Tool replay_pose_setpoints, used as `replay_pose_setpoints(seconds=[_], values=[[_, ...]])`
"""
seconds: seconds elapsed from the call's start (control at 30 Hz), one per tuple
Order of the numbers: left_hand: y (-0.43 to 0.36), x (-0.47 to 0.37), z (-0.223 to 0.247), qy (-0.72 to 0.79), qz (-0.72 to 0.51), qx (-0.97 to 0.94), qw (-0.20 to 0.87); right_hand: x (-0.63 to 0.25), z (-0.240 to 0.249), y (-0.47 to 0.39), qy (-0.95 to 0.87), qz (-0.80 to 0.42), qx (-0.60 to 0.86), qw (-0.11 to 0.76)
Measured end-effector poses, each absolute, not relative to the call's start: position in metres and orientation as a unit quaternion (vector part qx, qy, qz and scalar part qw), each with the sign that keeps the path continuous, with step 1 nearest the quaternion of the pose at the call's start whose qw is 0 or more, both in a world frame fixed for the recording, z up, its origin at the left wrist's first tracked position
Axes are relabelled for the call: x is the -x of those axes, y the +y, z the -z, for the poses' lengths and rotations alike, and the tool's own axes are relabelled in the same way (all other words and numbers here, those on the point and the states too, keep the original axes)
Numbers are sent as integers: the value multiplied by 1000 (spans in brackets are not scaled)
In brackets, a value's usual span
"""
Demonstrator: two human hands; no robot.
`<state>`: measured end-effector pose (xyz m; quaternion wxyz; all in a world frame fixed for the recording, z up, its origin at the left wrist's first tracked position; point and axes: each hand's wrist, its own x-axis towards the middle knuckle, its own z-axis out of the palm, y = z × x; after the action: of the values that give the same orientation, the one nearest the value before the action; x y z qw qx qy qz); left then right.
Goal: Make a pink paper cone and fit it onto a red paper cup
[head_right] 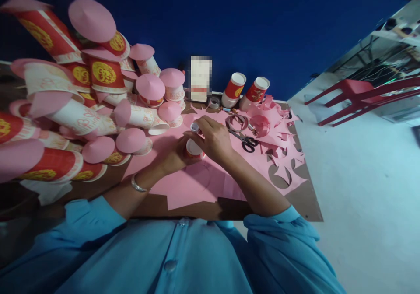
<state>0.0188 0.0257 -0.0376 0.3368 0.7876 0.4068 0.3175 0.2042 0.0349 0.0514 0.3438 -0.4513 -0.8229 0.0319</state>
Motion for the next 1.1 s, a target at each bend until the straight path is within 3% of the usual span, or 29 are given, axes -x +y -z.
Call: replay_pose_setpoints(seconds=[0.5,0.73,1.1], values=[[21,-14,24,448,-270,-797,302,-212,-57,34,-793,-19,483,370],[20,-15,22,454,-278,-789,305,-211,-54,32,-800,-14,493,342],[17,-14,12,482,-236,-802,262,-218,-52,28,-772,-28,507,382]])
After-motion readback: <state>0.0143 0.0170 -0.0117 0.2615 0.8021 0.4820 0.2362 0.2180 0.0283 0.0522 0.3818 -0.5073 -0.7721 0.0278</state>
